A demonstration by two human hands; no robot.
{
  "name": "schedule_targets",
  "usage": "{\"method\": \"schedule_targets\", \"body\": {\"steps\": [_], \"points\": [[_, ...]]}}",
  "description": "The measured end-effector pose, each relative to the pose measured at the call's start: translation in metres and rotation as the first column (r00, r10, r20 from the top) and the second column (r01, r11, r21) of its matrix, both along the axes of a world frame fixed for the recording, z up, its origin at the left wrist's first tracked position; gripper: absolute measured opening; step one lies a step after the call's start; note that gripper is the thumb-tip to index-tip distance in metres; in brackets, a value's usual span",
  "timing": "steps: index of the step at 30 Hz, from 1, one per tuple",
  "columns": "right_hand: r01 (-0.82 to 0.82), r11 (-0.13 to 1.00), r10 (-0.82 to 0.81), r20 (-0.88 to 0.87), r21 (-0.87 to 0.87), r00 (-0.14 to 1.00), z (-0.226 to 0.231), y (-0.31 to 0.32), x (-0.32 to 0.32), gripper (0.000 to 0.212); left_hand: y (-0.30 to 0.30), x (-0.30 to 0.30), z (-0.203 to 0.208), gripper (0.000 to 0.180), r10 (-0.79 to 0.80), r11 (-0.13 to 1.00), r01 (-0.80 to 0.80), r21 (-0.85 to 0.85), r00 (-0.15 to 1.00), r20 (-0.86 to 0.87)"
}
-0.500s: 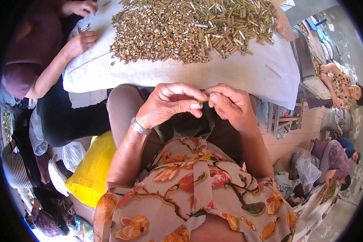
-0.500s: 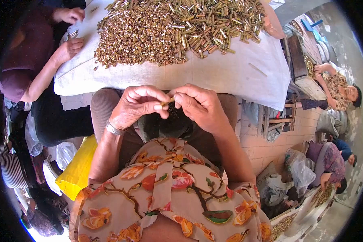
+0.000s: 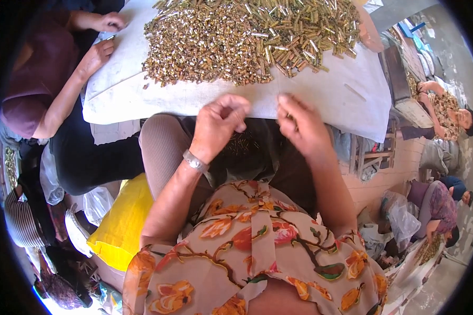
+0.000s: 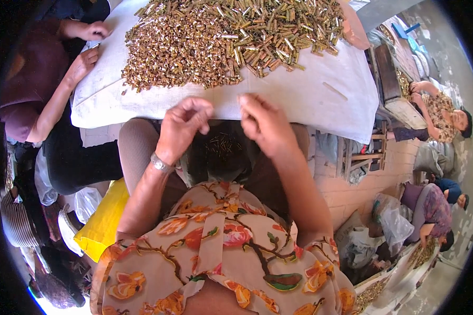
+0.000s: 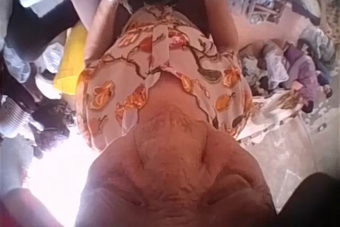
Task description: The person assembles metal fasteners by picking up small metal components and metal sleeves from the table and inserting the components into the sleeves by hand.
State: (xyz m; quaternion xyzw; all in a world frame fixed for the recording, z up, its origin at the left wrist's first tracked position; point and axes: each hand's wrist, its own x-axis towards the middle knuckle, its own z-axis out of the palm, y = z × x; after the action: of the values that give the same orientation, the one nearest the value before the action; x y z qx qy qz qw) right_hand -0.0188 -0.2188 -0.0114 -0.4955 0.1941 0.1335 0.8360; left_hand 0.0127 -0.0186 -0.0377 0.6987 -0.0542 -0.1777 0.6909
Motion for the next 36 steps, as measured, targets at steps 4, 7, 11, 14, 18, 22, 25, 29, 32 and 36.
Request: {"method": "schedule_targets", "body": {"steps": [4,7,11,14,18,22,25,29,32,36], "points": [[0.318,0.508,0.172,0.455,-0.801,0.874,-0.035,-0.042,0.064,0.017,-0.007,0.03,-0.01,0.019,0.103,0.934,-0.23,0.274,0.907,0.409],[0.499,-0.038,0.441,0.434,-0.866,0.786,-0.041,-0.037,0.083,0.016,-0.019,0.042,-0.01,0.018,-0.019,0.768,-0.389,0.509,0.781,0.624],[0.359,-0.373,0.493,0.145,-0.855,0.858,-0.038,-0.025,0.091,0.015,-0.027,0.045,-0.011,0.012,-0.066,0.69,-0.46,0.559,0.729,0.681],[0.392,-0.467,0.546,0.09,-0.793,0.833,-0.032,-0.017,0.083,0.015,-0.022,0.044,-0.015,0.01,-0.103,0.688,-0.481,0.544,0.677,0.728],[0.415,-0.526,0.598,0.024,-0.742,0.801,-0.031,-0.015,0.076,0.015,-0.01,0.029,-0.013,0.013,-0.062,0.741,-0.474,0.475,0.656,0.752],[0.417,-0.478,0.604,0.055,-0.773,0.795,-0.026,-0.012,0.066,0.013,0.003,0.015,0.0,0.013,0.049,0.933,-0.146,0.329,0.957,0.287],[0.423,-0.298,0.586,0.186,-0.856,0.789,-0.023,-0.013,0.058,0.014,0.005,0.005,0.003,0.017,0.056,0.941,-0.12,-0.315,0.977,-0.206],[0.117,0.523,0.402,0.365,-0.844,0.839,-0.001,-0.004,0.031,0.023,0.007,-0.008,0.013,0.016,0.028,0.89,-0.125,-0.439,0.975,-0.221],[0.081,0.776,0.209,0.375,-0.626,0.903,0.02,0.013,0.001,0.027,0.004,-0.014,0.019,0.016,0.027,0.877,-0.116,-0.466,0.981,-0.192],[0.25,0.839,0.023,0.49,-0.484,0.871,0.025,0.031,-0.022,0.022,-0.003,-0.022,0.032,0.016,0.045,0.875,-0.106,-0.472,0.989,-0.138]]}}
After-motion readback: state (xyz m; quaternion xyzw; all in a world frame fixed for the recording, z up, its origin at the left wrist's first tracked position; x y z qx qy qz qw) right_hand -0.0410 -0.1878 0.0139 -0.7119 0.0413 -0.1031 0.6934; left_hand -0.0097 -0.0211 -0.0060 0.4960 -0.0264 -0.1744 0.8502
